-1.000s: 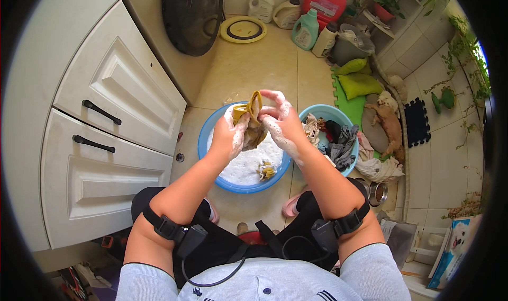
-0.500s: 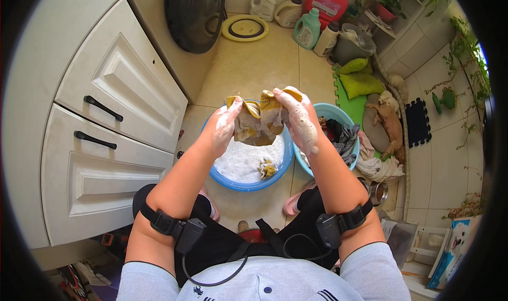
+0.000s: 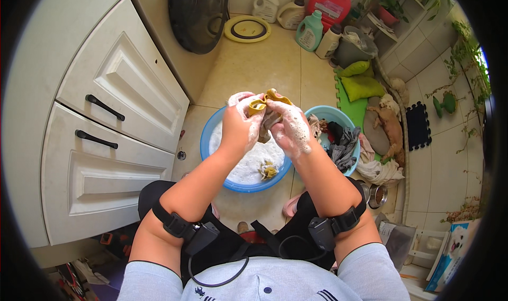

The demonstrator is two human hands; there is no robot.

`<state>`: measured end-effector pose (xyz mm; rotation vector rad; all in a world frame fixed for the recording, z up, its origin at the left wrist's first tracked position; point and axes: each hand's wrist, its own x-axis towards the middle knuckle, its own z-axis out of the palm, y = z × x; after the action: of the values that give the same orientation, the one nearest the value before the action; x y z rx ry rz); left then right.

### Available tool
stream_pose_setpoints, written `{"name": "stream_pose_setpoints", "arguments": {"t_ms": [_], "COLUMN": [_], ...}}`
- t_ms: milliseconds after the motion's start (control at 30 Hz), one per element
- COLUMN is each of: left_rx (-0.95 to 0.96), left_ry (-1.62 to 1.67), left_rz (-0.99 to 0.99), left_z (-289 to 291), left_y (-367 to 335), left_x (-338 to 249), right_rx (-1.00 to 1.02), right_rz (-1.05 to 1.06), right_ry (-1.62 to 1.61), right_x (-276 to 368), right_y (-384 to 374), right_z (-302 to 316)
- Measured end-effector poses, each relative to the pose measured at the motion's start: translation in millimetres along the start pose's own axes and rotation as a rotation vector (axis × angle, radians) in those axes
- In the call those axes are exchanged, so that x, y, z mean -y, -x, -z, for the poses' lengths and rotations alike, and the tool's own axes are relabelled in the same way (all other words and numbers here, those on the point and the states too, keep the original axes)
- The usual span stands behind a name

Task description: Hand wash a yellow and grey striped garment in a basin of soapy water.

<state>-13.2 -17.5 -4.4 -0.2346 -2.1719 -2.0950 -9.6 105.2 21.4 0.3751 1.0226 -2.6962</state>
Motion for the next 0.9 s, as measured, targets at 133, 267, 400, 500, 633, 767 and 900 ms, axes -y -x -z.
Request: {"name": "stream_pose_setpoints", "arguments": {"t_ms": [133,267,400,500,633,767,900], "left_rx": [0.117,0.127,0.14,0.109,-0.081,-0.023,0.152], "left_ry": [0.085,-0.092,-0.276,-0.309,0.114,0.218,0.017], "left_rz": [0.233,0.166,0.116,0.159,0.193,0.327,0.451], "left_z": [5,5,4,4,8,4,4], "left_y": [-2,2,5,1,-5,-1,-5], "left_x": [-33,-30,-31,-21,-13,-11,-22], "right_rx": [-0.02,-0.074,-0.117,-0.165,-0.175,-0.181,-0.137], "right_rz": [0.016,0.02,0.029,0.107,0.131,-0.029,-0.118], "right_ry": [0.082,0.096,0.225,0.368,0.378,0.3,0.288], "right_x": [3,6,3,5,3,-2,-5], "right_y": [2,6,9,9,6,7,6], "right_z": [4,2,-2,-1,2,-1,5]}}
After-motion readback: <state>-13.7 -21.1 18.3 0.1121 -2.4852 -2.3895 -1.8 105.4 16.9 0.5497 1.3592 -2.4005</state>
